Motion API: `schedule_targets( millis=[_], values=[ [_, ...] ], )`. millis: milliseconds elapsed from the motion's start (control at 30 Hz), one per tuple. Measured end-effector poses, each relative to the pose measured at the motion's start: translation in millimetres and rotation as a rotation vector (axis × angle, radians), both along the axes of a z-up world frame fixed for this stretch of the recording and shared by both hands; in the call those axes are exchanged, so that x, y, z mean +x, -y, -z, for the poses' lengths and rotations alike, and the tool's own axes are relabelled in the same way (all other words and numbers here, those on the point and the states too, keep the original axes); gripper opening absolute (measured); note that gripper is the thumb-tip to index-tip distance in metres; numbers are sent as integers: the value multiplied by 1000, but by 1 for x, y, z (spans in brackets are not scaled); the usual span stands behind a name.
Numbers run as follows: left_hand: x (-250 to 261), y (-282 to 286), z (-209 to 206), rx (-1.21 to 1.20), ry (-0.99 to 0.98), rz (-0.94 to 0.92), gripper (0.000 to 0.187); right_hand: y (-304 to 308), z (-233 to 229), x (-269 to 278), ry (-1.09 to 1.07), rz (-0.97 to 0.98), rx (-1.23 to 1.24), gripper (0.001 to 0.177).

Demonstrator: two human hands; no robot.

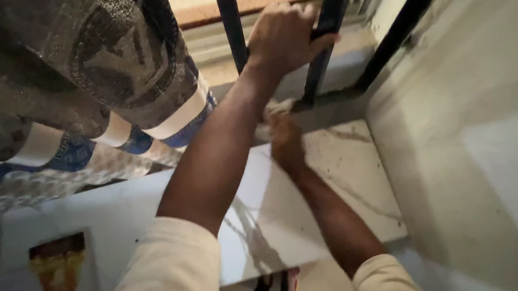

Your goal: The person wipes the metal bars of a window grill with a cloth and then clears items from a marble shelf to wipe its surface.

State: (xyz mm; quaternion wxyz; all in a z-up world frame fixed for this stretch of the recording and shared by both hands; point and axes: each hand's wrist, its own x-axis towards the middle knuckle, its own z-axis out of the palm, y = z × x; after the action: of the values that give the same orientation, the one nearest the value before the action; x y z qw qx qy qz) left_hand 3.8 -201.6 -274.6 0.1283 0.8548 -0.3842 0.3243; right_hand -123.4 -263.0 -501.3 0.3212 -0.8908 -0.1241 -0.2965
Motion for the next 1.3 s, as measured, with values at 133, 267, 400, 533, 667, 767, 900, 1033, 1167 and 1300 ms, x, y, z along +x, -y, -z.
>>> schedule_targets(
  millis=[133, 267, 400, 533, 667, 767, 900, 1033, 1167, 1300],
  values=[
    [4, 6, 8, -125, 98, -46, 81, -15, -11, -10, 77, 18, -275, 36],
    [8, 5, 12, -39, -107, -35, 75, 33, 7, -2, -77, -30, -259, 30],
    [4, 0, 11, -74, -51, 11, 69, 99, 27, -28, -204, 186, -534, 23],
    [-7, 0, 11, -77, 88, -27, 64, 92, 13, -41, -71, 114, -406, 34],
    [-12, 5, 13, -53, -119, -133, 62, 23, 10, -11, 104, -89, -363, 40],
    [-14, 0, 14, -84, -176, -98, 62, 28, 14, -11, 139, -96, -452, 42],
    [-14, -6, 12, -72, -155, -96, 65, 68, 13, -23, 106, 88, -408, 35],
    [-11, -3, 10, -138, 0, -76, 66, 74, 10, -26, -244, 195, -259, 27],
    [-11, 0, 13, -26, -172, -116, 68, 28, 30, -11, 84, 39, -365, 35],
    [-7, -5, 7, -7, -236, -58, 69, 21, 31, -11, 177, 32, -415, 46]
  ],
)
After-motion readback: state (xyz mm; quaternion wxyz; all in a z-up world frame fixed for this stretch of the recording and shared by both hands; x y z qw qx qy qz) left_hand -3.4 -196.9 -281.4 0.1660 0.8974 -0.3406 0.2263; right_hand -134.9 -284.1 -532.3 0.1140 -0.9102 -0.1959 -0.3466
